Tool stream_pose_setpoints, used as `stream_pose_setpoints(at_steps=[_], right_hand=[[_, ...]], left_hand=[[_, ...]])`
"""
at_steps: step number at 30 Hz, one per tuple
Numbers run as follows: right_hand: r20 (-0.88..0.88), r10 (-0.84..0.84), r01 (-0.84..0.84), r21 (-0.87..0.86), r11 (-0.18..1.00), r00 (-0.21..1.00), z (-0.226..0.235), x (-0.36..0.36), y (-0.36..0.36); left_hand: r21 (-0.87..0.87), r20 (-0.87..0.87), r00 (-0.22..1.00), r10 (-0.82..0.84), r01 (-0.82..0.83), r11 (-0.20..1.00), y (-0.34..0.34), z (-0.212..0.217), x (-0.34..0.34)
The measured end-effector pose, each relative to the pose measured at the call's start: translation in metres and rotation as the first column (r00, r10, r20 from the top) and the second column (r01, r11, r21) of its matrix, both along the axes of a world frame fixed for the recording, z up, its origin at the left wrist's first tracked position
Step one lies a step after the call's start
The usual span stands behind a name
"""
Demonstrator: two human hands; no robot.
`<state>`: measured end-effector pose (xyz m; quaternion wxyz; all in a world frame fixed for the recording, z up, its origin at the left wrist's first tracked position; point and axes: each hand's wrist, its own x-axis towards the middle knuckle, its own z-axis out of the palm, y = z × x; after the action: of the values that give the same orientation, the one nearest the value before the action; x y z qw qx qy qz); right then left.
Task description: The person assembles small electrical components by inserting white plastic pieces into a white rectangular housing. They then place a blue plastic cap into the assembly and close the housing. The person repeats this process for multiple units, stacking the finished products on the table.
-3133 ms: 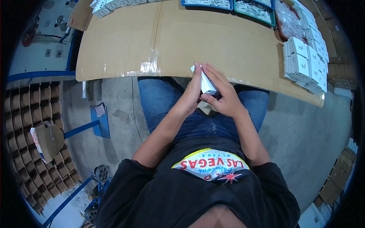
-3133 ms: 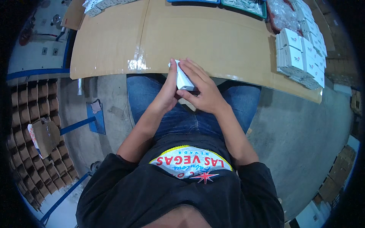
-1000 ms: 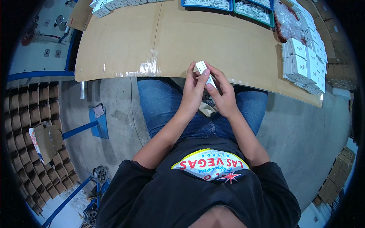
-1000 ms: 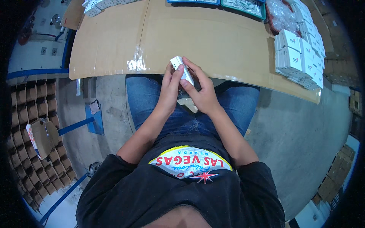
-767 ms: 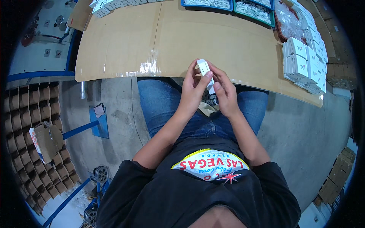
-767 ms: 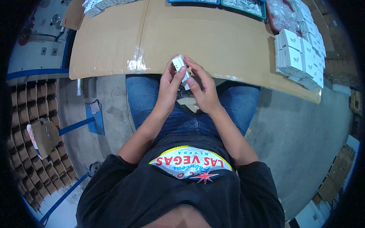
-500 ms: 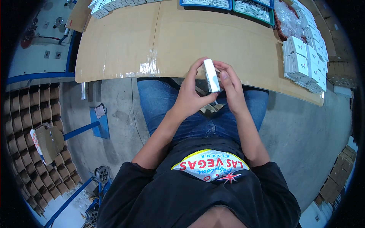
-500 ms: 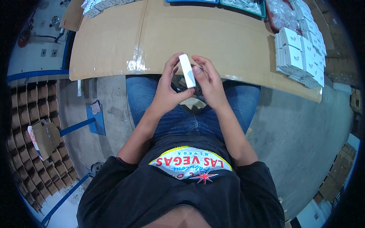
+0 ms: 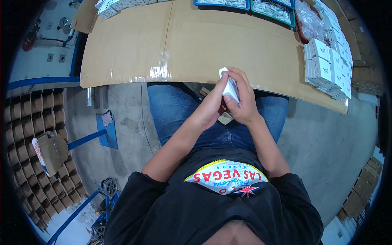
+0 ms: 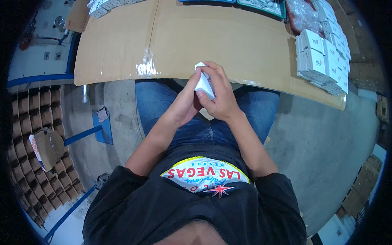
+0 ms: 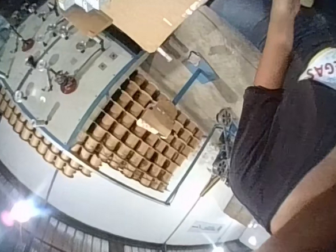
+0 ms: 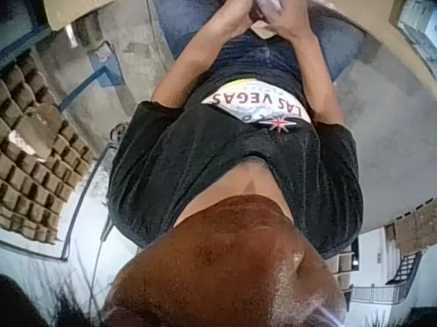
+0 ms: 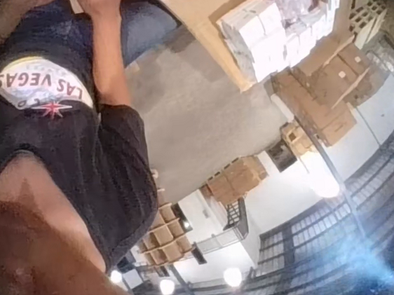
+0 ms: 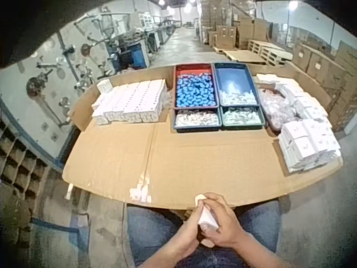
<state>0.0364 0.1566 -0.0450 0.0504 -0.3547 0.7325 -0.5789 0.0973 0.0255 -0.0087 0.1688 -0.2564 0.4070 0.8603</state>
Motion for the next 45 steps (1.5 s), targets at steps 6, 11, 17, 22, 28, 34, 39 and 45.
stream_pose_setpoints(at_steps=[6, 11, 17, 22, 28, 34, 39, 45], right_hand=[[-0.152, 0.018, -0.011, 0.051, 0.999, 0.988, -0.009, -0.001, 0.003], [-0.213, 0.022, -0.021, 0.008, 1.0, 0.977, -0.01, 0.002, -0.001], [-0.22, -0.013, 0.008, -0.021, 1.0, 0.975, -0.012, 0.002, -0.003], [-0.2, -0.018, 0.01, -0.04, 0.999, 0.98, -0.013, 0.003, -0.005], [-0.113, -0.019, 0.009, -0.085, 0.996, 0.993, -0.014, 0.001, -0.004], [-0.12, 0.028, -0.034, -0.046, 0.998, 0.992, 0.005, -0.004, -0.003], [0.027, 0.049, -0.047, -0.059, 0.997, 0.998, 0.004, -0.005, -0.002], [0.162, 0.05, -0.039, -0.071, 0.997, 0.985, 0.014, 0.0, 0.003]], left_hand=[[0.072, -0.014, 0.989, 0.144, -0.143, 0.987, 0.008, -0.009, 0.002], [0.097, -0.039, 0.97, 0.241, -0.236, 0.967, 0.016, -0.008, 0.006], [0.083, -0.08, 0.962, 0.262, -0.256, 0.963, 0.021, -0.01, 0.005], [0.066, -0.073, 0.957, 0.279, -0.275, 0.959, 0.022, -0.014, 0.005], [0.07, -0.101, 0.942, 0.32, -0.314, 0.947, 0.025, -0.019, 0.005], [0.126, -0.093, 0.935, 0.342, -0.329, 0.936, 0.024, 0.0, 0.006], [0.138, -0.055, 0.96, 0.274, -0.265, 0.954, 0.014, -0.001, 0.0], [0.226, 0.002, 0.964, 0.264, -0.258, 0.939, -0.001, -0.012, -0.001]])
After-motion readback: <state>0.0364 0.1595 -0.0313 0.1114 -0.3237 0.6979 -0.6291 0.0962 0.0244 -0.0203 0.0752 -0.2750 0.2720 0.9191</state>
